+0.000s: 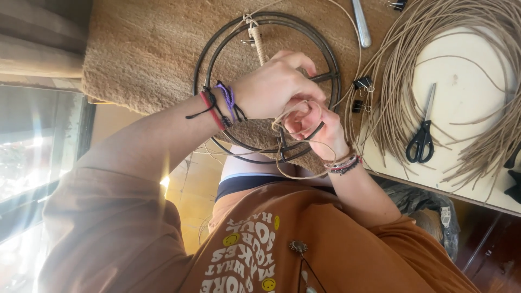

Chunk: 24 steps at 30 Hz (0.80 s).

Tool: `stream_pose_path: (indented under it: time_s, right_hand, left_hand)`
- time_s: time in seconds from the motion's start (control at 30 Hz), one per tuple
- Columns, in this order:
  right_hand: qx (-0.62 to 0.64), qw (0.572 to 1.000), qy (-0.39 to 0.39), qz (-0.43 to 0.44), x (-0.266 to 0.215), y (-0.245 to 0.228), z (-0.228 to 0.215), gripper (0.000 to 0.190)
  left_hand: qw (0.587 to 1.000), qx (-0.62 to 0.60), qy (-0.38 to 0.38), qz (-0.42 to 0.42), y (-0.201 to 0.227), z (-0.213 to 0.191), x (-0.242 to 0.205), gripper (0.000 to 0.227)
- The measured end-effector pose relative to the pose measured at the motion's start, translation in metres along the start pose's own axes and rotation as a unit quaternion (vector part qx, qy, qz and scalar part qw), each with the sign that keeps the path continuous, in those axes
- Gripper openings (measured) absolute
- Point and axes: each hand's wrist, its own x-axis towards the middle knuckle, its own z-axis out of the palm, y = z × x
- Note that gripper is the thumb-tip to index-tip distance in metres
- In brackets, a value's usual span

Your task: Weaving rope around a circular metal frame to create a decorative object.

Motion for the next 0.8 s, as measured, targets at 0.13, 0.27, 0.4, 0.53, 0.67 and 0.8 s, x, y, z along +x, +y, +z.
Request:
stream_pose_path:
  time_s: [0.13,0.27,0.4,0.53,0.67,0.8]
  right_hand:
    - [-0.103,0.994,0.015,-0.007,-0.008,0.001,-0.017,0.029]
    - [-0.048,0.997,-0.060,0.019,-0.009,0.011,-0.048,0.050]
    - [-0.081,0.990,-0.081,0.080,-0.006,0.005,-0.052,0.066]
    - [-0.039,0.991,-0.084,0.098,0.001,0.006,-0.043,0.067]
    - [0.050,0.983,-0.131,0.121,0.001,0.020,-0.048,0.063]
    - [-0.081,0.979,-0.108,0.155,-0.004,0.000,-0.008,0.047]
  left_hand:
    - [1.000,-0.012,-0.007,-0.019,0.002,-0.006,-0.003,0.026]
    - [0.996,0.036,0.083,0.020,0.013,-0.012,-0.010,0.005]
    - [0.946,0.294,0.101,0.089,0.018,-0.016,-0.016,0.011]
    - [0.920,0.333,0.128,0.160,0.027,-0.019,-0.010,0.009]
    - [0.908,0.365,0.107,0.176,0.026,-0.012,-0.006,0.011]
    - [0.905,0.393,0.028,0.161,0.025,-0.006,0.007,0.014]
